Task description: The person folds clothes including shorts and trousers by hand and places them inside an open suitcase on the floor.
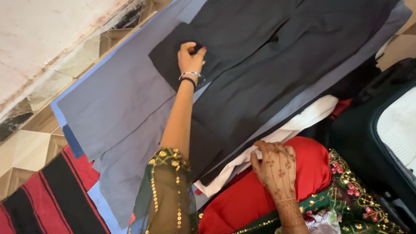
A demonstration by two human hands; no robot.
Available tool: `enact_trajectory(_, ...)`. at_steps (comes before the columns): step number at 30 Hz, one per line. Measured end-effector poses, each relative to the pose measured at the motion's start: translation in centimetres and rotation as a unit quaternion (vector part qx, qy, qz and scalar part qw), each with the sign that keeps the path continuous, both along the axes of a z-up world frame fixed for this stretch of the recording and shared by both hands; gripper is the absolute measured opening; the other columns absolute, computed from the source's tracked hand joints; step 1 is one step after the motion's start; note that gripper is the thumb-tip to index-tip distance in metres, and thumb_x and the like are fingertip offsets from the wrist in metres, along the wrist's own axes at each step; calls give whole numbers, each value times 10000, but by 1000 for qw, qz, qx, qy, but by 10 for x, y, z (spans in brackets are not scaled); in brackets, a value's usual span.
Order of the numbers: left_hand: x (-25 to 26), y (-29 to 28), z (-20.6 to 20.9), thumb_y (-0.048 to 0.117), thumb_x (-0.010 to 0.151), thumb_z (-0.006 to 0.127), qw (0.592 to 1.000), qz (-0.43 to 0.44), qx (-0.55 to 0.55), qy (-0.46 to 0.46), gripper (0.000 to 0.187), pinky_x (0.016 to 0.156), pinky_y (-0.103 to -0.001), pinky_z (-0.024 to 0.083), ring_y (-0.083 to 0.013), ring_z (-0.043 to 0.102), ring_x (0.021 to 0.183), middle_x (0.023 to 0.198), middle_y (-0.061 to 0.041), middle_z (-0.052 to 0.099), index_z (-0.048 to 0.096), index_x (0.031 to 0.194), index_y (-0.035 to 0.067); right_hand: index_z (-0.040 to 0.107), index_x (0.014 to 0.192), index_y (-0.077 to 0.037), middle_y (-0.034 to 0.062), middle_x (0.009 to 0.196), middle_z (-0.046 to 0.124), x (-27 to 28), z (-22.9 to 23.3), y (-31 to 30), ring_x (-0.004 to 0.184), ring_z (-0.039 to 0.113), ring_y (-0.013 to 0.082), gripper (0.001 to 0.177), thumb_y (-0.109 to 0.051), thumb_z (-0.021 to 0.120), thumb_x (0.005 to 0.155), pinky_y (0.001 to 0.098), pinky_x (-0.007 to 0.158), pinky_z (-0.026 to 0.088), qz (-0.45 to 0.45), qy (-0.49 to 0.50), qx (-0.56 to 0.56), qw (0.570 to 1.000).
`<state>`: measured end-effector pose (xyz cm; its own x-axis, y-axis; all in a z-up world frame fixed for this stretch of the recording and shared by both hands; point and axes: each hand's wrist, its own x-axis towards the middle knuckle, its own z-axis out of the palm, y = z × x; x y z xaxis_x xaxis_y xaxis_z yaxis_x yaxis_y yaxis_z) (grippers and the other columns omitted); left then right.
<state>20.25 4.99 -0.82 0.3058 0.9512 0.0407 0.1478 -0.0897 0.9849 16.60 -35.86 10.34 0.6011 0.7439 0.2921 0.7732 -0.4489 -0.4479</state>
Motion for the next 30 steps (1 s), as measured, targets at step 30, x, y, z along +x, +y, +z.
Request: enact_trajectory(30,-206,-183,31,159,786,784,975,45,-216,16,215,460,-332,386,-175,507,547,744,-37,566,660,920,47,717,975,-125,21,862,734,-13,-5,-18,873,684,233,182,-250,710,843,428,832,449,32,1,41,999)
